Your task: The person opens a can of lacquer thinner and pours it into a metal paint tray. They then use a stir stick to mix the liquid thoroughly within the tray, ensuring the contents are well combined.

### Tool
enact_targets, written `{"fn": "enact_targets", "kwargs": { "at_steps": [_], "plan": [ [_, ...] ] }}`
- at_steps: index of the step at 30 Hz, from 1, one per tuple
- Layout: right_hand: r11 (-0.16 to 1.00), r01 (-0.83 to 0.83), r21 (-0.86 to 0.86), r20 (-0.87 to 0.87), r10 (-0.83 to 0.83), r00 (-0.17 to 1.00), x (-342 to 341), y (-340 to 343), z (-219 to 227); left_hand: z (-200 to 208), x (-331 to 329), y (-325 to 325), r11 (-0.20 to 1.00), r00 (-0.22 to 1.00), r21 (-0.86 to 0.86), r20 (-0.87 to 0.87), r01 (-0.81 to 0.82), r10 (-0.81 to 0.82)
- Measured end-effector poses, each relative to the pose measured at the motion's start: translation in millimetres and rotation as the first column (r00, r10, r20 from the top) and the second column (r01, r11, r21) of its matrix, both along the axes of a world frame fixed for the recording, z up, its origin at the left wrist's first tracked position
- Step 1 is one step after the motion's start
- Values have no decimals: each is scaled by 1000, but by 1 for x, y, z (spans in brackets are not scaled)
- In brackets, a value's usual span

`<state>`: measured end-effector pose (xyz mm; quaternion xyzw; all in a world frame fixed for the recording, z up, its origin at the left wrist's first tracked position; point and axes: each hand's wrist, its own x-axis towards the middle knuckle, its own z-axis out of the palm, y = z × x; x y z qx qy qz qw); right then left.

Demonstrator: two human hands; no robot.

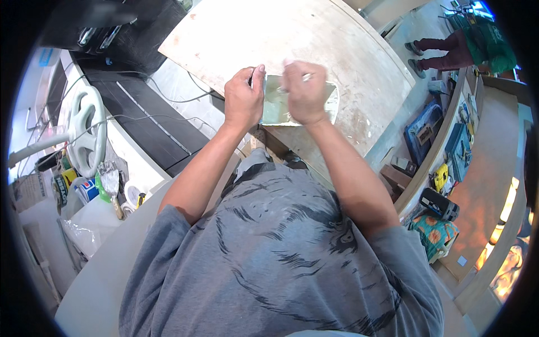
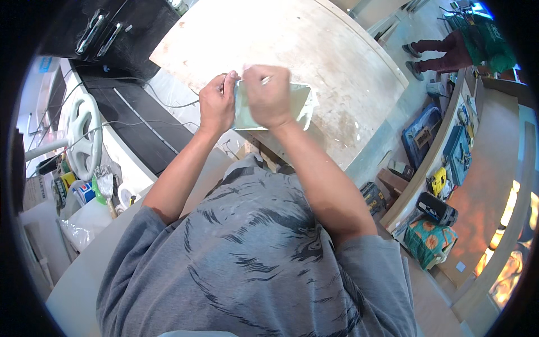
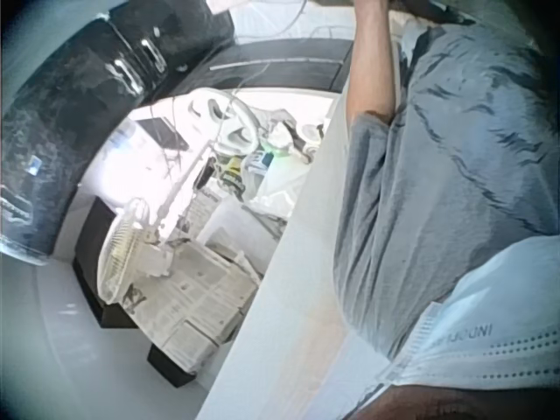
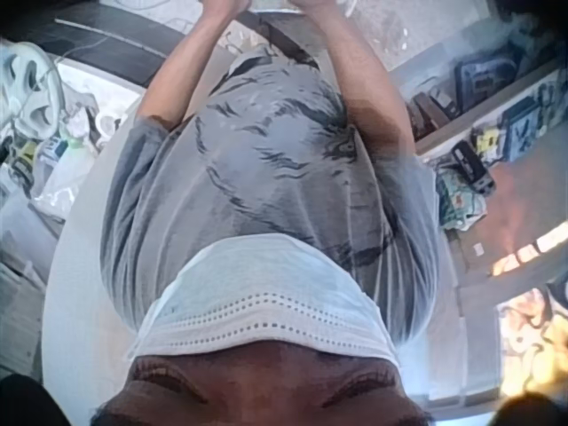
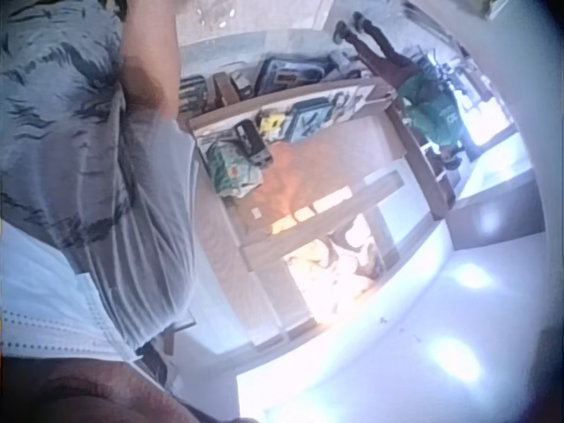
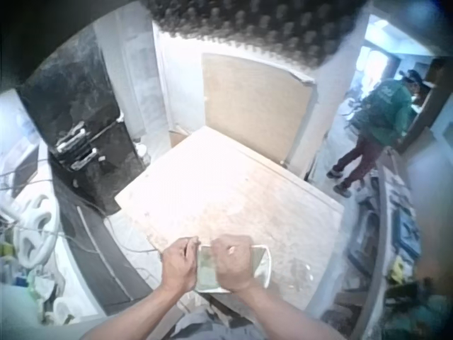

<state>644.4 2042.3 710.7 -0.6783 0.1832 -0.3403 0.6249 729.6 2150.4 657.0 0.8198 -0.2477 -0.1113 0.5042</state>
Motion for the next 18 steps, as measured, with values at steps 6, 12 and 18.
{"fn": "enact_targets", "kwargs": {
  "at_steps": [6, 12, 18],
  "plan": [
    [990, -139, 4, -251, 136, 958, -33, -22, -13, 6, -2, 0, 1000, 1000, 8, -9, -11, 11],
    [965, -37, 258, -132, 74, 988, -49, -63, 51, 5, -1, 1, 1000, 999, 2, -32, -9, 10],
    [899, -199, 389, 107, 170, 980, -54, -63, 91, 12, -2, 2, 999, 998, -33, -59, -14, 12]
  ]
}}
